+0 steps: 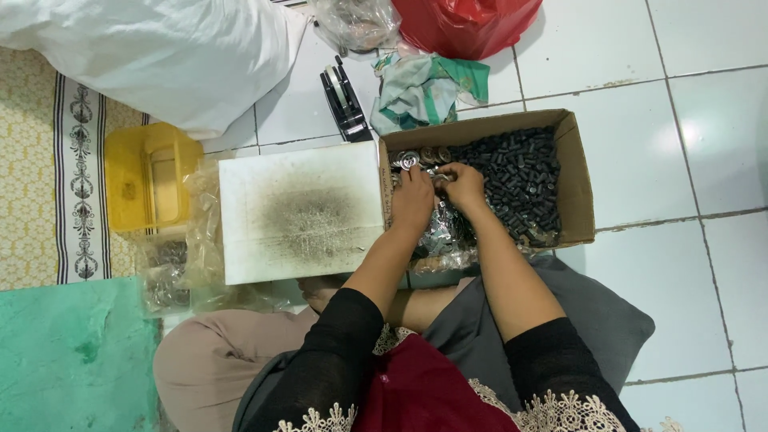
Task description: The person sorts circular metal components from a large box, places them into a clear plastic bag, and then folds the bag closed.
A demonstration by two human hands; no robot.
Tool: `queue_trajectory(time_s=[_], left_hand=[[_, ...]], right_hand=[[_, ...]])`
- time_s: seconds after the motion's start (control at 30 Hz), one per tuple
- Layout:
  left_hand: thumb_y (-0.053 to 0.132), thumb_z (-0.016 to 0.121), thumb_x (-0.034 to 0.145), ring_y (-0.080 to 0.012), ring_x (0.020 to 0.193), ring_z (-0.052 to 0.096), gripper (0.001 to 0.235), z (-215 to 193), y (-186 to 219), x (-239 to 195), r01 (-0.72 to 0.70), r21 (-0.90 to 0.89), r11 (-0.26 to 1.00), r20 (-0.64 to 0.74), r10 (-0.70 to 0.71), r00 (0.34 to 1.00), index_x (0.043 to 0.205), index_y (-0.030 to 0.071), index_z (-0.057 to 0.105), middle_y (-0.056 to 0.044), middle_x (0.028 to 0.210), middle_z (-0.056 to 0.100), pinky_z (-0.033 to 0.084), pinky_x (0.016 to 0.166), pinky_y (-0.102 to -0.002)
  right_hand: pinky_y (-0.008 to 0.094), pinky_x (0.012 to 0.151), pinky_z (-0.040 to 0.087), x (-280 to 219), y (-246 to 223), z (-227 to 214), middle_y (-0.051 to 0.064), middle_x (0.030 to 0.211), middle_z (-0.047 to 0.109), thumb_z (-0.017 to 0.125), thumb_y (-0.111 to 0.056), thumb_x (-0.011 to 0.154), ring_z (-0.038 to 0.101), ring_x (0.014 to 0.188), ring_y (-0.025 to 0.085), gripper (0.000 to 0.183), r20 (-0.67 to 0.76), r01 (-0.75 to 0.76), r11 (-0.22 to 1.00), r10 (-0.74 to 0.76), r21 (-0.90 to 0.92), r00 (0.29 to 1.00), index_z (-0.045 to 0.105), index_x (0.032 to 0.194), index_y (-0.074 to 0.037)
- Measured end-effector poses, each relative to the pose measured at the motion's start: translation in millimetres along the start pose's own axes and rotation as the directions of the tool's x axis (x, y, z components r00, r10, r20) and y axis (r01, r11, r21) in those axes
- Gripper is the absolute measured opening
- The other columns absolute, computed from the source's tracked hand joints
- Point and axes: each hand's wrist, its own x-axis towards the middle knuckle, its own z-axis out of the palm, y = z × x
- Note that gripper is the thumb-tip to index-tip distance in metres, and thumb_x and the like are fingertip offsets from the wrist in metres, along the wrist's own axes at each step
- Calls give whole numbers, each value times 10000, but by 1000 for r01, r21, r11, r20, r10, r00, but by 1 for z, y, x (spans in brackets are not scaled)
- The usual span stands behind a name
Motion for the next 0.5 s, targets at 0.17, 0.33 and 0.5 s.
queue_trajectory(time_s=[0.17, 0.33, 0.5], left_hand=[[201, 579, 876, -222, 623, 681, 105, -22, -2, 5, 124, -208, 970, 28, -121, 992, 963, 153, 547, -21, 733, 587, 546, 511, -343], [175, 508, 1050, -391, 778, 753, 159, -20, -11, 9, 306, -635, 710, 178, -251, 951, 1179, 107, 571, -171, 858, 702, 608, 626, -463], [146, 686, 987, -406, 974, 729, 262, -24, -16, 15, 307, -849, 430, 117, -413, 903, 1223, 61, 613, -213, 995, 721, 609, 813, -445]], right_hand=[[389, 771, 632, -12, -9, -1, 125, 976, 751, 810, -75, 796, 737, 911, 263, 382, 71, -92, 912, 70, 400, 995, 761, 1168, -146], [349, 696, 684, -27, -33, -18, 116, 994, 729, 750, 30, 810, 745, 831, 198, 428, 162, -157, 699, 59, 698, 985, 701, 1232, -21], [339, 833, 667, -42, -51, -32, 74, 1055, 729, 736, 16, 814, 730, 916, 176, 455, 193, -172, 604, 31, 778, 981, 682, 1263, -41]])
